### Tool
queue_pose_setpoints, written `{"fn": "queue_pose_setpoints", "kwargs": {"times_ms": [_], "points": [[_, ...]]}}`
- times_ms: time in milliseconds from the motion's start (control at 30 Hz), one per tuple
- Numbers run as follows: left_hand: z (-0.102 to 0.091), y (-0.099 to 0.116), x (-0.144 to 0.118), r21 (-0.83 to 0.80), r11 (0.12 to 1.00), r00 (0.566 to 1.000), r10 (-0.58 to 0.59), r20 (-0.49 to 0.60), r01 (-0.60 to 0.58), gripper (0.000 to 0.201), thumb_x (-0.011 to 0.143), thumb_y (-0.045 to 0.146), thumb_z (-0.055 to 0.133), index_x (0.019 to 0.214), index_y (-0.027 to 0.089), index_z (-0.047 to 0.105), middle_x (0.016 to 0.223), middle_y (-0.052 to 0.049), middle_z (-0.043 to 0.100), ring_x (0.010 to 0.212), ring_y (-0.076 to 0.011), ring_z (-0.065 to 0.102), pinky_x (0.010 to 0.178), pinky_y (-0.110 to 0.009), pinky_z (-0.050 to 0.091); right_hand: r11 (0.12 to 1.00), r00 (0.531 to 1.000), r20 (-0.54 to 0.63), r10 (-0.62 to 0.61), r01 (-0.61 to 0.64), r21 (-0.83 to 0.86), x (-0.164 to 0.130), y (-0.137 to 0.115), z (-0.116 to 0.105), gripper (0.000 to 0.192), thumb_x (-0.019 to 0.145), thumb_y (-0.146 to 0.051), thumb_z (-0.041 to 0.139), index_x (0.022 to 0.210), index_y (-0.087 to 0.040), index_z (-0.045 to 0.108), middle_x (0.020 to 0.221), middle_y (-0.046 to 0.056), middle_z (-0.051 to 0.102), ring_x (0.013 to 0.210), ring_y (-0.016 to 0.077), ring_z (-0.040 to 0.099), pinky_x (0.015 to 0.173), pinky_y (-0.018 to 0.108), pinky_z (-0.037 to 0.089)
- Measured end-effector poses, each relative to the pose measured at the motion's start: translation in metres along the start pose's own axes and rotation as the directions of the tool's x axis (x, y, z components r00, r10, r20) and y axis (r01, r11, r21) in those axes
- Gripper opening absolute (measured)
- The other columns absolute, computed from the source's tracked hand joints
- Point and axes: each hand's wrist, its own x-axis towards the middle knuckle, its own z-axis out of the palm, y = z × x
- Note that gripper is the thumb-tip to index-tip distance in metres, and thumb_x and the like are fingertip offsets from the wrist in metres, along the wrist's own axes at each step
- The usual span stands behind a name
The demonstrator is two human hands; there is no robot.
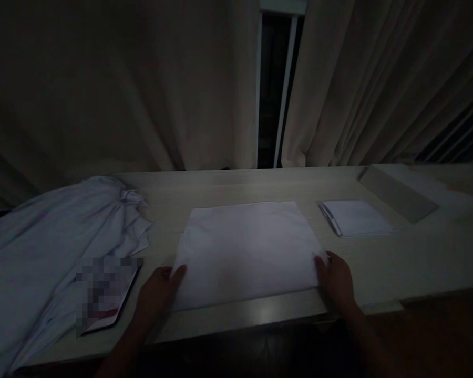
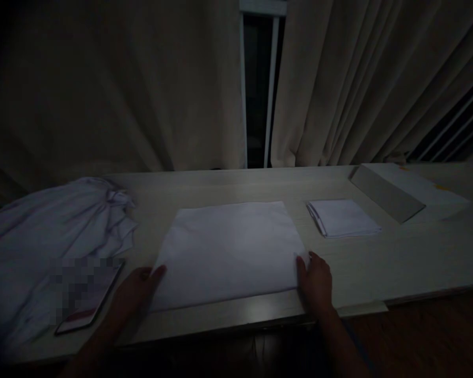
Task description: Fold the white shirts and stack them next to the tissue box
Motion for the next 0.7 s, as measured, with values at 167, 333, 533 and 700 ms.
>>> {"fn": "queue_pose_setpoints", "kwargs": {"times_ms": [167, 333, 533, 700], "points": [[-0.003, -0.010, -0.016, -0.006, 1.000, 0.999, -0.015, 0.033, 0.015, 0.068, 0.076, 0.073, 0.042, 0.102, 0.014, 0.064, 0.099, -0.015, 0.071, 0.094, -0.0321, 0.066, 0.081, -0.039, 0.046, 0.977, 0.971, 0.169, 0.172, -0.189, 0.093, -0.010, 0.012, -0.016, 0.054, 0.091, -0.057, 0.040, 0.107, -0.013, 0.066, 0.097, 0.015, 0.070, 0.089, 0.0264, 0.065, 0.078, 0.034, 0.046], [-0.005, -0.010, -0.019, -0.063, 0.997, 0.999, 0.046, 0.027, -0.044, 0.050, 0.079, 0.062, 0.041, 0.085, 0.019, 0.065, 0.094, -0.014, 0.072, 0.093, -0.0311, 0.066, 0.080, -0.037, 0.046, 0.962, 0.965, 0.157, 0.211, -0.233, 0.140, -0.010, 0.012, -0.017, 0.042, 0.090, -0.049, 0.043, 0.099, -0.017, 0.068, 0.096, 0.011, 0.072, 0.088, 0.0260, 0.066, 0.075, 0.032, 0.046], [-0.010, -0.006, -0.008, -0.060, 0.997, 0.997, 0.060, 0.039, -0.058, 0.038, 0.075, 0.053, 0.046, 0.070, 0.019, 0.063, 0.086, -0.015, 0.072, 0.084, -0.0316, 0.067, 0.075, -0.037, 0.047, 0.977, 0.972, 0.120, 0.203, -0.209, 0.039, -0.012, 0.002, -0.012, 0.037, 0.092, -0.042, 0.044, 0.102, -0.015, 0.068, 0.098, 0.011, 0.072, 0.087, 0.0247, 0.067, 0.075, 0.031, 0.044], [-0.020, 0.015, 0.035, -0.047, 0.996, 0.995, 0.073, 0.062, -0.070, 0.047, 0.072, 0.060, 0.051, 0.073, 0.016, 0.067, 0.088, -0.018, 0.072, 0.087, -0.0334, 0.068, 0.075, -0.038, 0.048, 0.975, 0.980, 0.045, 0.195, -0.189, -0.117, -0.014, -0.011, -0.010, 0.042, 0.097, -0.044, 0.039, 0.105, -0.013, 0.066, 0.098, 0.015, 0.071, 0.090, 0.0253, 0.066, 0.078, 0.032, 0.040]]}}
